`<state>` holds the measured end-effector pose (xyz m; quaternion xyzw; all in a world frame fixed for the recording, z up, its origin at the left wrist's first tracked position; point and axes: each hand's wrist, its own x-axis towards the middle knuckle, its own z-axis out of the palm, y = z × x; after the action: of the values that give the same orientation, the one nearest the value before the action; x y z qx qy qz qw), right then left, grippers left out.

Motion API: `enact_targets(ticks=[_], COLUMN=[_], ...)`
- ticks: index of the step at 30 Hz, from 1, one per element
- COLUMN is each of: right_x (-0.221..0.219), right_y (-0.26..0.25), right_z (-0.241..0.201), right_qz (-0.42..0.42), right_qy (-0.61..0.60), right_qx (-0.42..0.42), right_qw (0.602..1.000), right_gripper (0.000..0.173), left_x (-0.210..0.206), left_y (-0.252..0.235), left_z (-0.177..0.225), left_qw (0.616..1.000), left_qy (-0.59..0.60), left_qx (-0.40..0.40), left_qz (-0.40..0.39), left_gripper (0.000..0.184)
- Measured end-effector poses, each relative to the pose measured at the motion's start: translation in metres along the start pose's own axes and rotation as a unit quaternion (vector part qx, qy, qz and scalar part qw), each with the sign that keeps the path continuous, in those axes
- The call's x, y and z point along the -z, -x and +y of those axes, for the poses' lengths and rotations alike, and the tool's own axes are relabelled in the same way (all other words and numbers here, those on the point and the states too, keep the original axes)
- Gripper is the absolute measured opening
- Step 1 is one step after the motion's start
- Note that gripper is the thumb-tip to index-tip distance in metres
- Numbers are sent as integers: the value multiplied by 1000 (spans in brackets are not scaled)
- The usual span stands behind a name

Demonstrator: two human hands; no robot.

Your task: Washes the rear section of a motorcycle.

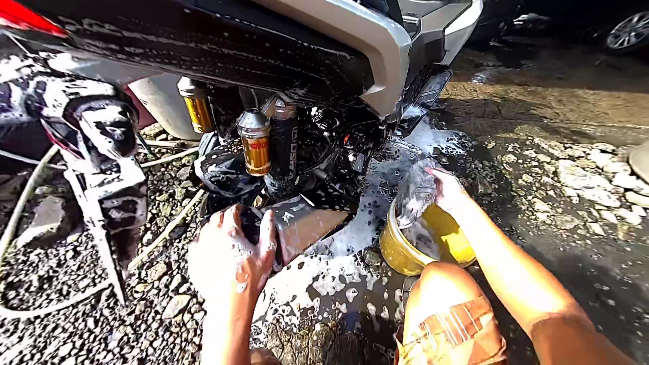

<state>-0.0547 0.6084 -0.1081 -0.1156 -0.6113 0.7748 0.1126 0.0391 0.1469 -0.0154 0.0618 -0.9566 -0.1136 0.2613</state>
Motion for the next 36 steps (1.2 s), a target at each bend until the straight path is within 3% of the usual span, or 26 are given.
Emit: enact_targets(ticks=[3,6,9,12,15,18,24,30,34,36], right_x=[-56,-120,-186,-227,-239,-239,-278,-251,-267,-255], right_y=[-12,-45,-78,-120,-150,-163,-152,-147,-181,-170], right_z=[-27,-40,-57,-54,-27,-30,-39,-40,-32,-35], right_qz=[-76,-139,-135,-167,-172,-182,-134,-145,-133,-163], right_qy=[163,391,607,696,689,716,705,715,662,683], right_qx=[128,241,178,61,74,76,-22,17,-37,-16], right_qw=[975,877,763,696,700,670,696,684,737,712], right_gripper=[36,44,56,48,50,50,51,58,56,55], left_x=[-5,-7,-8,-10,-11,-14,-15,-14,-14,-14], left_y=[4,4,4,4,6,6,5,5,5,9], left_z=[-4,-5,-6,-8,-8,-9,-9,-9,-10,-10], left_qw=[1000,1000,999,999,998,996,995,994,994,993], left_qy=[15,22,27,28,39,46,57,78,79,87], left_qx=[-2,4,8,8,15,21,28,30,25,25], left_qz=[14,17,28,42,56,71,72,77,78,80], left_gripper=[77,75,73,72,69,68,67,67,66,66])
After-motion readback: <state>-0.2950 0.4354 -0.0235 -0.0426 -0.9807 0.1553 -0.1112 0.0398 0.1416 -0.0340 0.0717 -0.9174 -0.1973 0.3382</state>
